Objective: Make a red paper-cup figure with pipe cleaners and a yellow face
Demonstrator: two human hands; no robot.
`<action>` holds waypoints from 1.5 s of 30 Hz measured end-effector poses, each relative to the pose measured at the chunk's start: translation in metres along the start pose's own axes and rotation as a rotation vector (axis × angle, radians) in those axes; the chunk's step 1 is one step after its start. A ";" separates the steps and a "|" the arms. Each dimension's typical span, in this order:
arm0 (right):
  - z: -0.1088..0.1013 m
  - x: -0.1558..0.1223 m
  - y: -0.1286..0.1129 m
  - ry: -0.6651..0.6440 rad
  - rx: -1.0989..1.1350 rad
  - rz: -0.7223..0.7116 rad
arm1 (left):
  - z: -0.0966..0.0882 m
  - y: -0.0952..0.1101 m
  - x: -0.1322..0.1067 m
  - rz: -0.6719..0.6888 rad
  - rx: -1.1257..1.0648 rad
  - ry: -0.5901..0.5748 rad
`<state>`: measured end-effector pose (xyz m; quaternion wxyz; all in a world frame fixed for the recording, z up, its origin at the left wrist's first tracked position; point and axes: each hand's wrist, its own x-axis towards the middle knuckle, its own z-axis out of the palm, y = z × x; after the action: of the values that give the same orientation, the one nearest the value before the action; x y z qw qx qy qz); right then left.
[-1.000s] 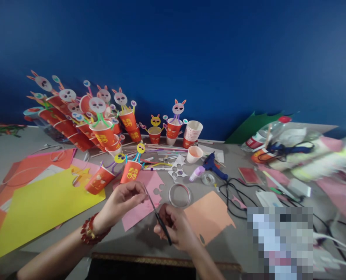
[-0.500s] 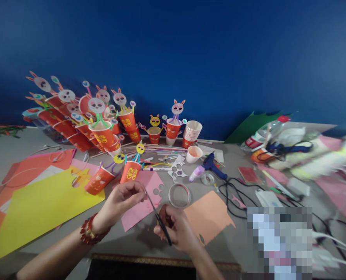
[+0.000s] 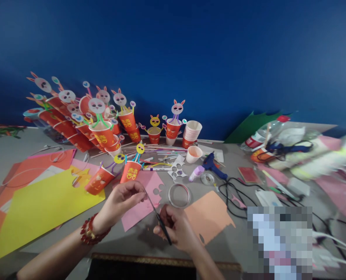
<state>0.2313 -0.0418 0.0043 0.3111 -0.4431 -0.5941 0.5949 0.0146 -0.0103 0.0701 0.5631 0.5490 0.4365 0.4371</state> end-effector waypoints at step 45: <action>0.002 -0.006 -0.035 0.134 -0.428 -0.023 | 0.016 -0.024 -0.005 -0.160 -0.454 0.037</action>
<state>0.2264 -0.0444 0.0395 0.2557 -0.5308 -0.6899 0.4206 0.0289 -0.0194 0.0465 0.6968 0.3637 0.3793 0.4881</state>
